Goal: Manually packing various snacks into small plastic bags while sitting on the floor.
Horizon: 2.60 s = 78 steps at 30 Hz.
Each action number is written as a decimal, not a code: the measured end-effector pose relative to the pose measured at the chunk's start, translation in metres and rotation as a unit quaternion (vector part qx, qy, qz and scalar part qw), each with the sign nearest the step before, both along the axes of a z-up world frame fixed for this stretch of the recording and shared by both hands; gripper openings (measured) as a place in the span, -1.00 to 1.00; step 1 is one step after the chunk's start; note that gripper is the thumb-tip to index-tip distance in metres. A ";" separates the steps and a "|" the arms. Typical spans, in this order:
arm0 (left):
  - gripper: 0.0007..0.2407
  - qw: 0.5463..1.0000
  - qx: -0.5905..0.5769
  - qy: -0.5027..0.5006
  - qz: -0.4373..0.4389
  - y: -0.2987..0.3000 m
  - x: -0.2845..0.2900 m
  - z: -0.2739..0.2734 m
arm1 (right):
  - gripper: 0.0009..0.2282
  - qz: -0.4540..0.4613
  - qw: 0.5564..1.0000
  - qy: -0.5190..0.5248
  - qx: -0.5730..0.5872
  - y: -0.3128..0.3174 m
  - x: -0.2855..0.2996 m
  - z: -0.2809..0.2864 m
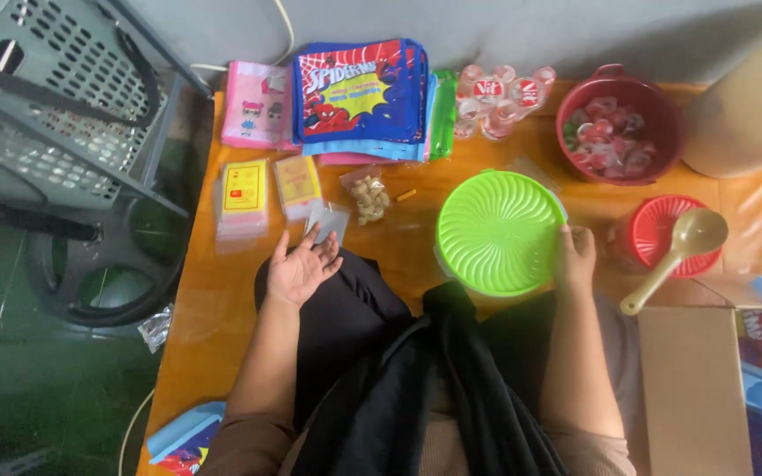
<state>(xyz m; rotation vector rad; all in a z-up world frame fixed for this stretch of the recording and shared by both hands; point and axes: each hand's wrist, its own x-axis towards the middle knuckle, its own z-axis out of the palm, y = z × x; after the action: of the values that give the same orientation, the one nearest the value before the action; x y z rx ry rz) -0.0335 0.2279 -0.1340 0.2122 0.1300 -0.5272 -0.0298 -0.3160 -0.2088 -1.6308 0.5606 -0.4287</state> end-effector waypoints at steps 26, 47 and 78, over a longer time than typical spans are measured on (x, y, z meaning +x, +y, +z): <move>-0.82 0.625 0.676 0.320 0.224 0.121 0.049 -0.045 | -0.33 0.124 0.774 0.502 -0.365 -0.066 -0.078 0.057; -0.90 0.676 0.506 0.288 0.451 0.127 0.079 -0.098 | -0.42 0.096 0.784 0.534 -0.303 -0.079 -0.072 0.043; -0.71 0.044 0.994 -0.074 -0.064 0.186 0.077 -0.161 | -0.70 -0.054 0.944 0.055 -0.322 -0.008 -0.078 0.092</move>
<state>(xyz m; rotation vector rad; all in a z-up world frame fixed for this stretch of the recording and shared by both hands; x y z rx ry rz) 0.0434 0.4144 -0.2946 3.2334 0.6074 -0.0041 -0.1077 -0.3243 -0.1165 -2.2683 0.6343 -0.6515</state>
